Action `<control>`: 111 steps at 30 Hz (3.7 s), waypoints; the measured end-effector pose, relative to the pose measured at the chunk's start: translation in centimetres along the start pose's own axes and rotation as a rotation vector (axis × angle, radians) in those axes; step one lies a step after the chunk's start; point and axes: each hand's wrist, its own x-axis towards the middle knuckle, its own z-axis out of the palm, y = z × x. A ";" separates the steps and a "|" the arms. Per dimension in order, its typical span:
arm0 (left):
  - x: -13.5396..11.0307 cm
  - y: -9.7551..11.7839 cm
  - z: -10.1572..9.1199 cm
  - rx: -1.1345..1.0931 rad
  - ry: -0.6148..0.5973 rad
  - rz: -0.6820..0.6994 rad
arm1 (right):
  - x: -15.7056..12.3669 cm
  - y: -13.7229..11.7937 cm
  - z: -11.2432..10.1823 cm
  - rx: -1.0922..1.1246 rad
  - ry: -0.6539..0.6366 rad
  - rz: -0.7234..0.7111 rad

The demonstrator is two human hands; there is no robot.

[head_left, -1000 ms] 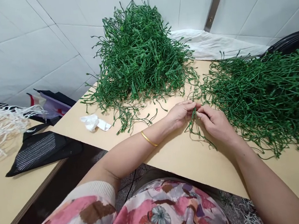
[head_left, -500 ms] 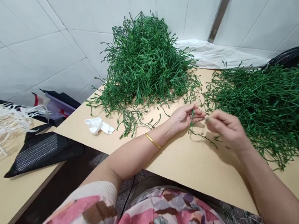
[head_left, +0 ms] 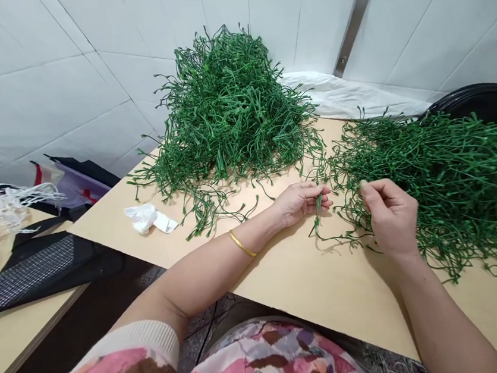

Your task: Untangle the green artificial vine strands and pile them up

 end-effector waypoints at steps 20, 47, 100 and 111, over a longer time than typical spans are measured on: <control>-0.2 0.6 -0.4 -0.049 0.002 0.033 | -0.1 1.8 0.9 -0.597 -0.001 -0.590; -0.9 0.4 0.4 0.231 -0.137 -0.108 | 0.2 2.4 0.8 -0.174 -0.030 -0.259; -0.6 0.3 0.8 0.143 0.143 0.076 | -0.9 1.6 2.4 -0.504 -0.208 -0.472; -0.6 0.6 0.6 0.051 0.106 0.060 | -1.0 1.2 2.9 -0.342 -0.234 -0.292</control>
